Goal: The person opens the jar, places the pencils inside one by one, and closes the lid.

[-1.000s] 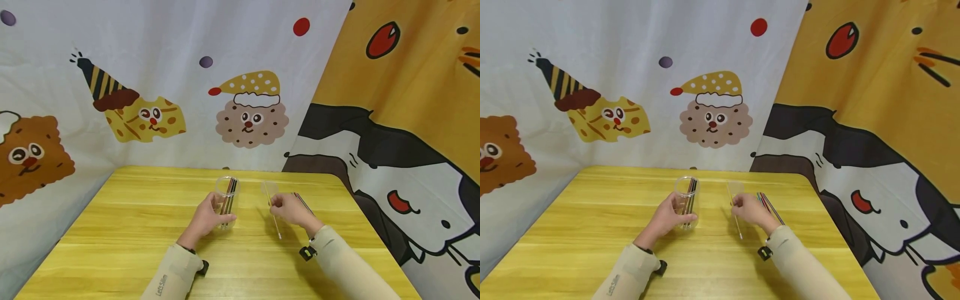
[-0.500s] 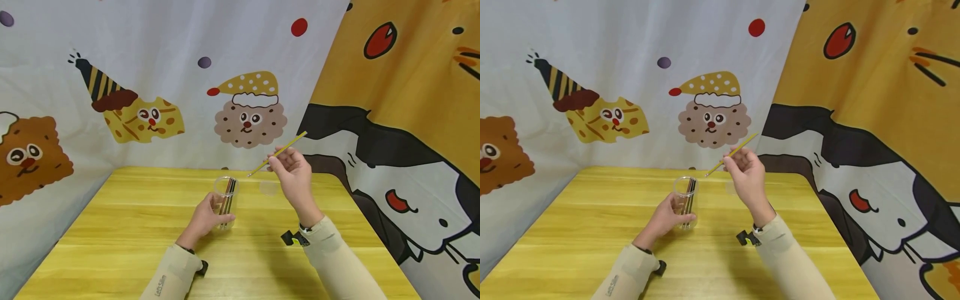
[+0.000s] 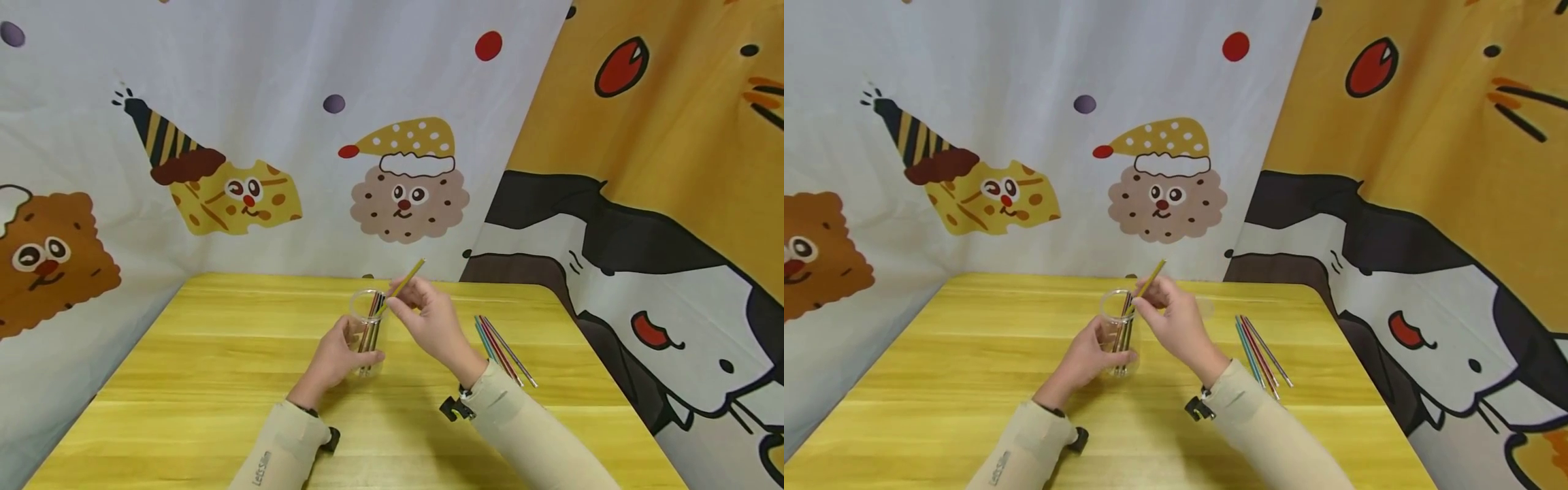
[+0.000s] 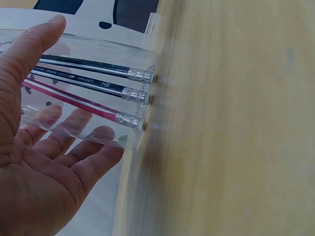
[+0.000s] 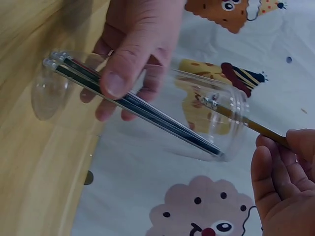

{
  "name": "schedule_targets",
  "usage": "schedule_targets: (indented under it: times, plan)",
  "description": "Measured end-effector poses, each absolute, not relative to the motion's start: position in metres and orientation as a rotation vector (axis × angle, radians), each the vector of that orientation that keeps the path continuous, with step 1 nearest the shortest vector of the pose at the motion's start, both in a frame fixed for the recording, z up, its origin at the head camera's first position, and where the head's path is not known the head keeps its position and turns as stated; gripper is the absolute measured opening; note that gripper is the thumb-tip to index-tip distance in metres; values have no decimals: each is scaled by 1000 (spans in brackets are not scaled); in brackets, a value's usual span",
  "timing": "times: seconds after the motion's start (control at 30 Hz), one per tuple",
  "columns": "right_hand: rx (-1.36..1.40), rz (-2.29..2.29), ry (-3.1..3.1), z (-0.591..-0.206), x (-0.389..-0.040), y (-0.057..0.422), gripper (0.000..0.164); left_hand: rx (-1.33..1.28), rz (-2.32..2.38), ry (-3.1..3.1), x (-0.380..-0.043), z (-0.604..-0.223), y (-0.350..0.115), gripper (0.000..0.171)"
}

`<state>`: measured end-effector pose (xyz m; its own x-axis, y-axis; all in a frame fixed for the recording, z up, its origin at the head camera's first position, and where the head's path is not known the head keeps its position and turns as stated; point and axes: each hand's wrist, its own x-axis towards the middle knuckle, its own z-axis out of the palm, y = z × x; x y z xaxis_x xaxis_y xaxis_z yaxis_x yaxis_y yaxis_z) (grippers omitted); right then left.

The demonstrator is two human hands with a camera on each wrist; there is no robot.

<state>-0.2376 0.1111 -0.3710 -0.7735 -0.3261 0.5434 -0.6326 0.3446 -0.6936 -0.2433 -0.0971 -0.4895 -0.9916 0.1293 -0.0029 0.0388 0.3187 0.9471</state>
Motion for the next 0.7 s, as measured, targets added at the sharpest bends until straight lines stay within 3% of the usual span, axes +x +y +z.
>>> schedule_targets:
  times: [0.7]
  plan:
    - [911, 1232, -2433, -385, -243, 89, 25, 172, 1791, 2476, -244, -490, -99, 69]
